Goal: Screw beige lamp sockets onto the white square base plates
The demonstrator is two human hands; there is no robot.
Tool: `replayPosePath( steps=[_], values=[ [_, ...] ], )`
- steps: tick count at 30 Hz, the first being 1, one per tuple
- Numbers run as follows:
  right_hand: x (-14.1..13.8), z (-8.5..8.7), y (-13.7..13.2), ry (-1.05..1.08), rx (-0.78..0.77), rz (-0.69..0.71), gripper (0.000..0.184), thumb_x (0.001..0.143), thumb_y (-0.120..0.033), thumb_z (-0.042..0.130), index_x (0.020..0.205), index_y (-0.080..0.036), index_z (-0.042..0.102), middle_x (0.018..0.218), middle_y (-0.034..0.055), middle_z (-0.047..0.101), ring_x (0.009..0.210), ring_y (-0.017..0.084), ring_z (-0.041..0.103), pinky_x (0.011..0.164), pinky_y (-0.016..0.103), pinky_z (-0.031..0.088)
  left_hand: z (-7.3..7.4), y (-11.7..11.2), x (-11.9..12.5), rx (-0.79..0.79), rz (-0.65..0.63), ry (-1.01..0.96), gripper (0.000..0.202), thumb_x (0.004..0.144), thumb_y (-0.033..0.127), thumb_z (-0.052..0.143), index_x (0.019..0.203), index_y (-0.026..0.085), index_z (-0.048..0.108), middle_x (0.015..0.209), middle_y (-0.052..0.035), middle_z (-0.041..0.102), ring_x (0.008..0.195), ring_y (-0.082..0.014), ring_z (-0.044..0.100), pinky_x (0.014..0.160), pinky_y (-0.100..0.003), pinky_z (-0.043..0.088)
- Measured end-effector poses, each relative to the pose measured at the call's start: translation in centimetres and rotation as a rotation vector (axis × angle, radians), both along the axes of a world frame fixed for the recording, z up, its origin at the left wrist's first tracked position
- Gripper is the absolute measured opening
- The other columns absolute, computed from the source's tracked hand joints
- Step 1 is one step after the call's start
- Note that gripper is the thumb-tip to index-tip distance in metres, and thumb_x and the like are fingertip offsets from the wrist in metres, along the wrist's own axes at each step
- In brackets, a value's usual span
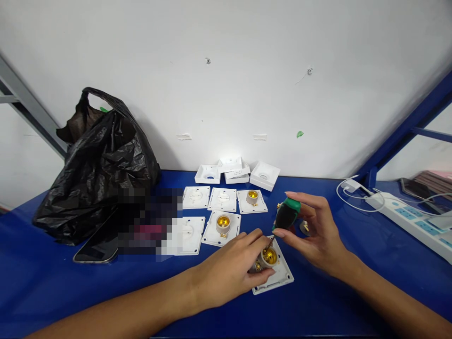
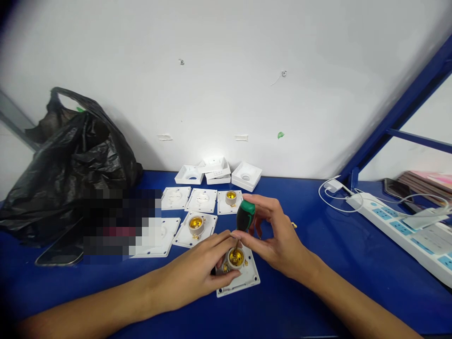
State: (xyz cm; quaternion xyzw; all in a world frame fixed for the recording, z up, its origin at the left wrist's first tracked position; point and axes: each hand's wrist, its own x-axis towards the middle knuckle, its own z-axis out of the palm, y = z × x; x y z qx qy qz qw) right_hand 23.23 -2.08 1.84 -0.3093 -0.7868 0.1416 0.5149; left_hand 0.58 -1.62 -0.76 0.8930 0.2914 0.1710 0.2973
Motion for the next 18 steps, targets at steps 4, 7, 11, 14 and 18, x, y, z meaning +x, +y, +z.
replayPosePath(
  steps=[4,7,11,14,18],
  values=[
    [0.0,0.3,0.0,-0.035,-0.030,-0.003,0.061,0.101,-0.023,0.072,0.154,-0.033,0.045,0.107,0.0041,0.074,0.085,0.020,0.078,0.057,0.028,0.064,0.0,0.0,0.0,-0.006,0.000,-0.006,0.026,0.100,0.030,0.076,0.121,0.023,0.061,0.114,-0.0046,0.064,0.094,-0.0236,0.066,0.078,-0.033,0.055],
    [0.0,0.0,0.0,0.023,0.009,-0.015,0.063,0.096,-0.024,0.080,0.150,-0.034,0.048,0.087,-0.0032,0.070,0.067,0.017,0.073,0.050,0.027,0.061,-0.2,0.0,0.0,0.008,0.003,-0.017,0.028,0.101,0.030,0.075,0.124,0.023,0.062,0.111,-0.0043,0.064,0.093,-0.0235,0.066,0.078,-0.033,0.055],
    [0.2,-0.7,0.1,0.065,0.043,-0.014,0.068,0.090,-0.024,0.087,0.147,-0.035,0.051,0.084,-0.0048,0.068,0.060,0.016,0.070,0.048,0.027,0.060,-0.4,0.0,-0.1,0.022,0.010,-0.013,0.038,0.101,0.029,0.075,0.135,0.025,0.060,0.113,-0.0049,0.064,0.096,-0.0246,0.067,0.079,-0.033,0.056],
    [0.3,-0.9,0.1,0.076,0.056,-0.013,0.070,0.089,-0.024,0.089,0.147,-0.036,0.052,0.087,-0.0040,0.068,0.063,0.016,0.071,0.051,0.028,0.062,-0.5,0.0,-0.1,0.027,0.006,-0.015,0.037,0.100,0.029,0.076,0.135,0.024,0.061,0.118,-0.0062,0.065,0.102,-0.0264,0.067,0.085,-0.035,0.057],
    [0.3,-1.0,0.0,0.081,0.060,-0.022,0.069,0.089,-0.028,0.089,0.147,-0.037,0.053,0.088,-0.0036,0.068,0.063,0.017,0.071,0.053,0.030,0.063,-0.6,0.1,-0.1,0.030,0.001,-0.019,0.042,0.099,0.029,0.077,0.138,0.024,0.061,0.118,-0.0064,0.065,0.102,-0.0270,0.067,0.087,-0.037,0.057]
  ],
)
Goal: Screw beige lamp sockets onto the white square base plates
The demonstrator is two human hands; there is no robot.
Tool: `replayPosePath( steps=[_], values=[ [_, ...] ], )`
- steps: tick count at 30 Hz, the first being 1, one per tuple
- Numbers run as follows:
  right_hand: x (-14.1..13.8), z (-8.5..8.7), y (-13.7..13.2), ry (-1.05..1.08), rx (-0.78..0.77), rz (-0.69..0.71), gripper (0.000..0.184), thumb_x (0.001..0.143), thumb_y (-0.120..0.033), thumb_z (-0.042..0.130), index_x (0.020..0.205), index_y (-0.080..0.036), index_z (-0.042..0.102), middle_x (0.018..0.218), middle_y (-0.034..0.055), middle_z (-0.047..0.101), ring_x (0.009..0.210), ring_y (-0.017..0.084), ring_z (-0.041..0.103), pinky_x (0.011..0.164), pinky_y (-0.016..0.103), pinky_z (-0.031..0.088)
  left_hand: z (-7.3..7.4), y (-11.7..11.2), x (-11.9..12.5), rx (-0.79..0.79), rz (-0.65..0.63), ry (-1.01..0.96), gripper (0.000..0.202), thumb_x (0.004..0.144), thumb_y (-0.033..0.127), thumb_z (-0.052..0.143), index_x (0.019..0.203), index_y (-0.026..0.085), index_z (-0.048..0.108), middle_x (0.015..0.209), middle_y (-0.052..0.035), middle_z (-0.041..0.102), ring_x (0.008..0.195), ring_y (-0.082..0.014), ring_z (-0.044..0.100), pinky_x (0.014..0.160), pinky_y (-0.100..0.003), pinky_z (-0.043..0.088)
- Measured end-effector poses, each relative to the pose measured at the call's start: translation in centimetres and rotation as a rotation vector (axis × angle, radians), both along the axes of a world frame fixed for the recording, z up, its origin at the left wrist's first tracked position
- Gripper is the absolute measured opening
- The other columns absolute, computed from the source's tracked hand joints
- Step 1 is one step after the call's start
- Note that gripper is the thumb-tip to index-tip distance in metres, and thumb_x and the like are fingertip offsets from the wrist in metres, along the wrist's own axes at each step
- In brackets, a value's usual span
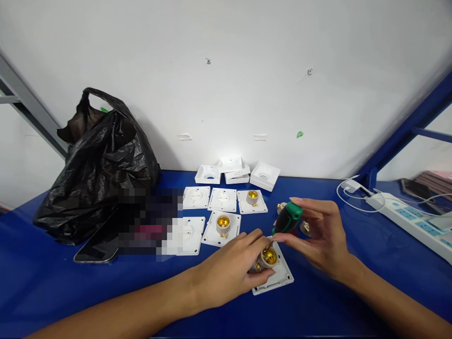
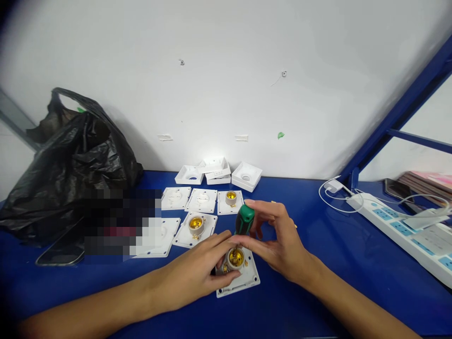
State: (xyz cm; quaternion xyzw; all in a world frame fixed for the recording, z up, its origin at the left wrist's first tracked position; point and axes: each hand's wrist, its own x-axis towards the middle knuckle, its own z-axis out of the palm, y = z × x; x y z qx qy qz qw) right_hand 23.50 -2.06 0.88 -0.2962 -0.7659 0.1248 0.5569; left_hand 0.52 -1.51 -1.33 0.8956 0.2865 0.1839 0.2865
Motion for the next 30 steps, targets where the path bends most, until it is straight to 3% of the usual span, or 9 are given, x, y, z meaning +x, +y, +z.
replayPosePath(
  steps=[7,14,19,24,30],
  values=[
    [-0.07,-0.08,0.06,0.009,0.006,0.024,0.070,0.089,-0.025,0.089,0.149,-0.036,0.054,0.091,-0.0026,0.069,0.065,0.016,0.071,0.053,0.029,0.063,0.13,-0.13,0.04,0.002,0.001,0.020,0.043,0.100,0.027,0.076,0.140,0.023,0.060,0.116,-0.0064,0.064,0.097,-0.0257,0.067,0.080,-0.035,0.056],
    [-0.18,-0.36,0.15,0.024,0.019,0.060,0.072,0.089,-0.022,0.089,0.150,-0.034,0.054,0.087,-0.0038,0.067,0.067,0.016,0.072,0.055,0.028,0.063,0.18,-0.14,0.04,-0.005,0.008,0.033,0.037,0.101,0.031,0.076,0.134,0.022,0.060,0.115,-0.0062,0.065,0.098,-0.0251,0.067,0.081,-0.035,0.057],
    [-0.08,-0.53,-0.01,-0.013,0.032,0.042,0.074,0.092,-0.018,0.084,0.156,-0.036,0.050,0.097,-0.0003,0.066,0.070,0.016,0.071,0.058,0.029,0.063,0.19,-0.16,0.04,-0.003,0.007,0.017,0.042,0.100,0.029,0.077,0.139,0.024,0.059,0.120,-0.0068,0.065,0.104,-0.0270,0.067,0.086,-0.037,0.057],
    [-0.02,-0.30,-0.06,-0.043,0.053,0.035,0.074,0.094,-0.019,0.082,0.158,-0.036,0.048,0.098,-0.0001,0.064,0.068,0.015,0.070,0.058,0.029,0.062,0.32,-0.12,0.08,-0.011,0.001,0.043,0.036,0.101,0.030,0.076,0.132,0.021,0.062,0.114,-0.0063,0.064,0.096,-0.0249,0.066,0.079,-0.034,0.056],
    [0.16,-0.10,-0.09,-0.087,0.033,0.033,0.074,0.096,-0.021,0.081,0.159,-0.034,0.045,0.095,-0.0005,0.067,0.072,0.018,0.074,0.060,0.030,0.064,0.34,-0.07,0.11,-0.010,-0.002,0.032,0.035,0.100,0.027,0.076,0.132,0.022,0.062,0.114,-0.0054,0.064,0.094,-0.0235,0.065,0.080,-0.034,0.056]
  ],
)
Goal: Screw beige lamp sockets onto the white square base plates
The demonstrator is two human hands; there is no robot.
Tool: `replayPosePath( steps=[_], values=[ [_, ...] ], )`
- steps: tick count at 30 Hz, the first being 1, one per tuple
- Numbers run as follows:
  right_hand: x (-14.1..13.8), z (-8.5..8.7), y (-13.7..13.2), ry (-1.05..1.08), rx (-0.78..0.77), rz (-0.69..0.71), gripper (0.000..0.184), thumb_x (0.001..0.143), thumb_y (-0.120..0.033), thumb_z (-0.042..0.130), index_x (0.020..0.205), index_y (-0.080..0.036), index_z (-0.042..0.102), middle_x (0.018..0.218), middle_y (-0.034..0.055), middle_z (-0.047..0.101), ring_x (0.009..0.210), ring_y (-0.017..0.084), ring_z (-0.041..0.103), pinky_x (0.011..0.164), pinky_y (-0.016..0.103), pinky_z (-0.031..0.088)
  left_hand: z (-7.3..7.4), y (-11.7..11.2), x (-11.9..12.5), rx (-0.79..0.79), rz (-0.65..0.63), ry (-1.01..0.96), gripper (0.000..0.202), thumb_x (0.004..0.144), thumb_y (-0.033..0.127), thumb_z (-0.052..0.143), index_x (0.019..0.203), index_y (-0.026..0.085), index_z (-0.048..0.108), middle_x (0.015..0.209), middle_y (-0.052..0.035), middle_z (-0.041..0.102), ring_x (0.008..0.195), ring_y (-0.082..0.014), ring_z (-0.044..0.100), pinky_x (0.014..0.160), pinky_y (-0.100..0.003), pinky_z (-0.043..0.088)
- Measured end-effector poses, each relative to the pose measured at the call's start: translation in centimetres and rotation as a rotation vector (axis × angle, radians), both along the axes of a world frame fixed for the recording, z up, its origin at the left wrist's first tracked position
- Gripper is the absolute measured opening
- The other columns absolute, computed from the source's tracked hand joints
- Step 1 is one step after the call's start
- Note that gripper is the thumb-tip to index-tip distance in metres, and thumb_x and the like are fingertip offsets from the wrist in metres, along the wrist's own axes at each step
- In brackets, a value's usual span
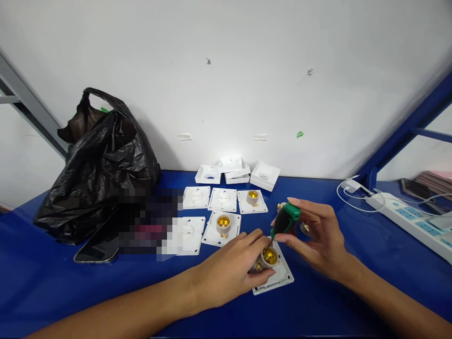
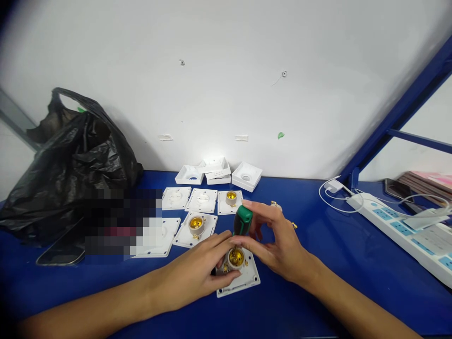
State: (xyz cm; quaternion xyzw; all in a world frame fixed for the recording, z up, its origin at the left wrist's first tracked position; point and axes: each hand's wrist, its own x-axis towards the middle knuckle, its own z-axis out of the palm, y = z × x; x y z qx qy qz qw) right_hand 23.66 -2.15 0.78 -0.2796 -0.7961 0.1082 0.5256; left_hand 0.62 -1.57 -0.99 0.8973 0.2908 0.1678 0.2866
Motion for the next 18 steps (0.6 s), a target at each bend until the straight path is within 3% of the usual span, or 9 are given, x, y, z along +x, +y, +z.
replayPosePath(
  steps=[18],
  values=[
    [0.01,-0.06,-0.09,-0.021,-0.005,0.006,0.074,0.097,-0.016,0.077,0.161,-0.032,0.043,0.099,0.0013,0.068,0.076,0.019,0.076,0.062,0.031,0.066,0.02,-0.05,-0.04,0.008,0.002,-0.009,0.037,0.101,0.030,0.075,0.135,0.024,0.061,0.114,-0.0056,0.064,0.093,-0.0234,0.065,0.080,-0.034,0.056]
  ],
)
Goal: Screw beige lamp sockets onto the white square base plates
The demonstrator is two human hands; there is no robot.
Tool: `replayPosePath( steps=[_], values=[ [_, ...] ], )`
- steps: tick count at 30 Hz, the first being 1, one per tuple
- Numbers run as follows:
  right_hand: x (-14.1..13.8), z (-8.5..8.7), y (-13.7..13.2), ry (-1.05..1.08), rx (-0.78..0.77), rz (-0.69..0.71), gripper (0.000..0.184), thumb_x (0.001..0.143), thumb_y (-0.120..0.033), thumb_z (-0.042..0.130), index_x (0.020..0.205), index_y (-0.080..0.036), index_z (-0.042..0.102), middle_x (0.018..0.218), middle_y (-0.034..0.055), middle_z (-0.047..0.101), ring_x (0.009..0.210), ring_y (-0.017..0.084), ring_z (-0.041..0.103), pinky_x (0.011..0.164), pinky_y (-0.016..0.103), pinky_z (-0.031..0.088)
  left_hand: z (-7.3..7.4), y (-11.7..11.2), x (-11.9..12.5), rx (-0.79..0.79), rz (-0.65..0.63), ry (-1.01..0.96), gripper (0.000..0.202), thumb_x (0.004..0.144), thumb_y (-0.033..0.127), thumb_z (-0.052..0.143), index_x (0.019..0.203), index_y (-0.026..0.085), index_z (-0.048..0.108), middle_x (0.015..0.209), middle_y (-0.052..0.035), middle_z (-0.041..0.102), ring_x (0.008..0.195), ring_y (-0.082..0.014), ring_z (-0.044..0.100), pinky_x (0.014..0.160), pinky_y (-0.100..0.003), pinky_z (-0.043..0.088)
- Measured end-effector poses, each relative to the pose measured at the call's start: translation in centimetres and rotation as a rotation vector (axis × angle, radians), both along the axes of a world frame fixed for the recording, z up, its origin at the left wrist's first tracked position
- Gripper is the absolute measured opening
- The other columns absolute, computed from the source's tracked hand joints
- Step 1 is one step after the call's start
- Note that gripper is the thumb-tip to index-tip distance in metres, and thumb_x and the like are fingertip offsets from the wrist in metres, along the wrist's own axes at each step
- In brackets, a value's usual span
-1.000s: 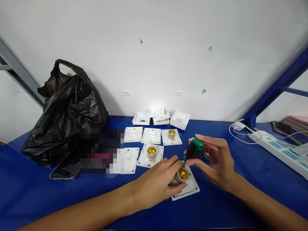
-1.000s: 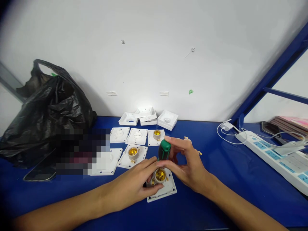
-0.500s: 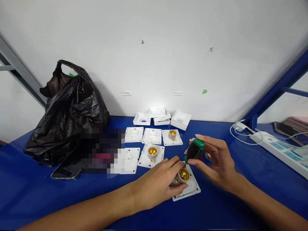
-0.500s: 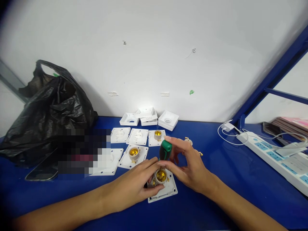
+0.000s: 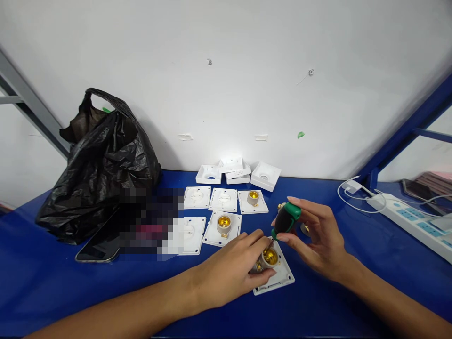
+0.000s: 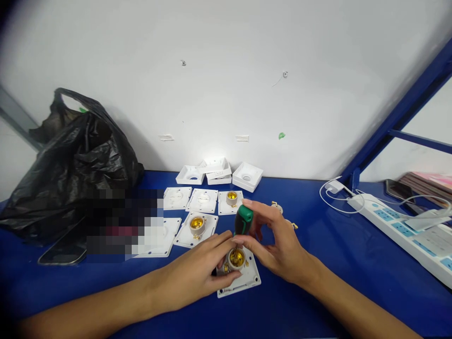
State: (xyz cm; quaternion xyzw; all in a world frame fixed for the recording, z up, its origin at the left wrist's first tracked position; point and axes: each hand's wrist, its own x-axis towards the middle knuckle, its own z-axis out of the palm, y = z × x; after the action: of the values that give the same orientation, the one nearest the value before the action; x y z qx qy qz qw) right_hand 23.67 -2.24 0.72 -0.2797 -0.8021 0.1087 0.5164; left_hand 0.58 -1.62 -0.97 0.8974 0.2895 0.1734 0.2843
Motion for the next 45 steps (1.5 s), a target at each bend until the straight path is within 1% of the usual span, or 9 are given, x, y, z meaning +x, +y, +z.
replayPosePath(
  steps=[7,13,18,20,23,28,31,36,45],
  values=[
    [-0.12,0.20,0.03,-0.006,0.001,-0.010,0.075,0.097,-0.016,0.077,0.162,-0.033,0.042,0.110,0.0040,0.069,0.072,0.016,0.072,0.062,0.029,0.066,0.12,0.11,0.06,-0.010,-0.009,0.038,0.033,0.101,0.030,0.075,0.130,0.021,0.062,0.115,-0.0063,0.064,0.095,-0.0244,0.065,0.081,-0.035,0.056],
    [-0.12,0.13,-0.02,-0.006,-0.002,-0.008,0.075,0.098,-0.017,0.076,0.162,-0.034,0.042,0.107,0.0029,0.069,0.068,0.015,0.068,0.064,0.030,0.067,0.00,0.12,0.02,-0.001,-0.009,0.008,0.034,0.101,0.031,0.074,0.132,0.023,0.062,0.114,-0.0056,0.064,0.093,-0.0232,0.064,0.081,-0.034,0.056],
    [-0.08,0.02,-0.12,-0.002,-0.009,-0.006,0.076,0.098,-0.016,0.075,0.164,-0.036,0.042,0.128,0.0079,0.068,0.074,0.015,0.070,0.066,0.031,0.069,0.02,0.15,0.04,0.006,-0.009,0.019,0.036,0.101,0.031,0.074,0.134,0.023,0.062,0.111,-0.0056,0.064,0.093,-0.0245,0.064,0.081,-0.036,0.056],
    [-0.01,-0.03,-0.07,-0.006,-0.004,-0.001,0.077,0.098,-0.015,0.075,0.164,-0.036,0.042,0.131,0.0084,0.068,0.075,0.015,0.070,0.066,0.031,0.069,0.04,0.13,0.05,0.009,-0.009,0.010,0.039,0.101,0.031,0.075,0.137,0.024,0.061,0.111,-0.0054,0.064,0.092,-0.0240,0.064,0.081,-0.035,0.056],
    [0.09,-0.08,0.04,-0.008,-0.006,0.001,0.077,0.097,-0.015,0.076,0.163,-0.035,0.043,0.124,0.0068,0.071,0.074,0.016,0.070,0.067,0.032,0.068,0.05,0.08,0.05,0.007,-0.006,0.010,0.041,0.101,0.030,0.075,0.139,0.024,0.060,0.114,-0.0059,0.065,0.094,-0.0241,0.064,0.081,-0.035,0.056],
    [0.04,0.03,0.09,0.015,-0.021,0.003,0.073,0.096,-0.017,0.079,0.159,-0.034,0.046,0.097,0.0005,0.072,0.070,0.018,0.072,0.066,0.033,0.067,0.07,0.07,0.01,-0.001,-0.011,0.022,0.037,0.101,0.030,0.074,0.135,0.023,0.061,0.116,-0.0063,0.064,0.096,-0.0248,0.065,0.083,-0.036,0.056],
    [-0.04,0.14,0.05,0.024,-0.014,-0.009,0.072,0.096,-0.018,0.080,0.158,-0.033,0.048,0.099,0.0010,0.072,0.067,0.016,0.071,0.065,0.032,0.067,0.03,0.07,0.01,0.013,-0.014,0.029,0.037,0.101,0.029,0.075,0.134,0.023,0.061,0.116,-0.0067,0.064,0.096,-0.0251,0.065,0.083,-0.036,0.056],
    [-0.06,0.11,0.03,0.035,-0.023,-0.020,0.070,0.095,-0.020,0.080,0.157,-0.034,0.049,0.101,0.0010,0.072,0.064,0.015,0.069,0.065,0.032,0.066,-0.04,-0.03,0.05,0.030,-0.002,0.014,0.046,0.101,0.030,0.075,0.143,0.024,0.058,0.117,-0.0067,0.065,0.098,-0.0257,0.066,0.084,-0.036,0.057],
    [0.01,-0.04,0.08,0.038,-0.023,-0.009,0.070,0.096,-0.019,0.079,0.157,-0.033,0.048,0.098,0.0005,0.070,0.064,0.015,0.067,0.064,0.032,0.067,-0.10,-0.15,0.02,0.051,0.003,0.000,0.041,0.102,0.032,0.073,0.140,0.025,0.059,0.117,-0.0069,0.066,0.096,-0.0248,0.066,0.084,-0.036,0.058]
  ],
)
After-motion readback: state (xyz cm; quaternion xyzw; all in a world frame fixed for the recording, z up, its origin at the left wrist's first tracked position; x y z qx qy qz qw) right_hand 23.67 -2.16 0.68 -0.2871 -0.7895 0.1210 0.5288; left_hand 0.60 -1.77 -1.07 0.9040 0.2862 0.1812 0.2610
